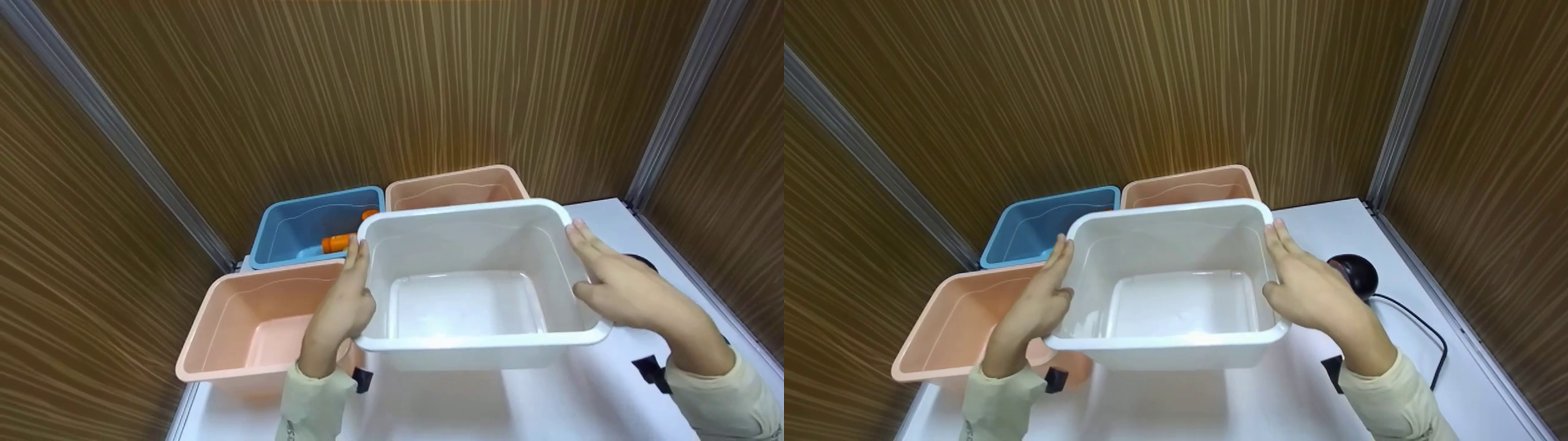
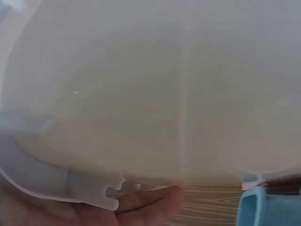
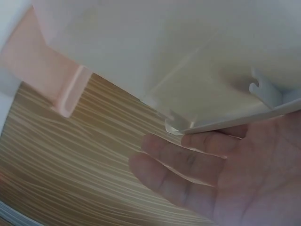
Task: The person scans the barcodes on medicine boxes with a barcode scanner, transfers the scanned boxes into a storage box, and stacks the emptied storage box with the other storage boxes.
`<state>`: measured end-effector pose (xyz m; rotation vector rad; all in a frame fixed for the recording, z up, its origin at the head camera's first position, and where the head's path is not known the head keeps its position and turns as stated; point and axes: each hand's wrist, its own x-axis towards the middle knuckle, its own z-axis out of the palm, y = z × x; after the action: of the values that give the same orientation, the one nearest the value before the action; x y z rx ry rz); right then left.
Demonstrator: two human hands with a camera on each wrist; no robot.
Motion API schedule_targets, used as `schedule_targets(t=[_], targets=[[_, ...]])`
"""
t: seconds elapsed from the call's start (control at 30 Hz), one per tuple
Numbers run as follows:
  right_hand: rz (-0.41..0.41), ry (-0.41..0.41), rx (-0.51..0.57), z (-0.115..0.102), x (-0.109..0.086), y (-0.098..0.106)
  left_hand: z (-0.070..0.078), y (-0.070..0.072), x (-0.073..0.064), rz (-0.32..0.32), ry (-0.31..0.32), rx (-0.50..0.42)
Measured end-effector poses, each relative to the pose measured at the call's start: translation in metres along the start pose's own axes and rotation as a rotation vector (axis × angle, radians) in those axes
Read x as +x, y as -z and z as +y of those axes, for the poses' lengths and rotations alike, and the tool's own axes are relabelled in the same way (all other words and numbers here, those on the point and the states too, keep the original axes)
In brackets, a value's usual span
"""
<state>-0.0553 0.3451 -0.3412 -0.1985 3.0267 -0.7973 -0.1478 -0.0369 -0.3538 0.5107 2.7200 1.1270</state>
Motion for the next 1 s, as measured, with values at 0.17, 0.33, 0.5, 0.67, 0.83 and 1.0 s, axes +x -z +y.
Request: schedule_targets(t=[0.17,0.33,0.5,0.67,0.83,1.0], targets=[[-0.002,-0.004,-0.003,-0.013,0.003,0.014,0.008,0.016,-0.001,0.013,-0.005,0.011],[-0.006,-0.004,-0.008,-0.025,0.008,0.02,0.009,0.031,-0.001,0.023,-0.023,0.019],[-0.006,0.033,0.005,-0.035,0.019,0.021,0.007,0.047,0.0,0.017,-0.007,0.052],[-0.002,0.048,0.046,-0.048,0.03,0.023,0.004,0.067,0.002,0.024,-0.027,0.081],[-0.001,0.057,0.079,-0.063,0.041,0.02,-0.001,0.088,0.0,0.027,-0.064,0.121],[0.013,0.085,0.084,-0.079,0.053,0.014,-0.011,0.11,-0.007,0.051,-0.114,0.149]])
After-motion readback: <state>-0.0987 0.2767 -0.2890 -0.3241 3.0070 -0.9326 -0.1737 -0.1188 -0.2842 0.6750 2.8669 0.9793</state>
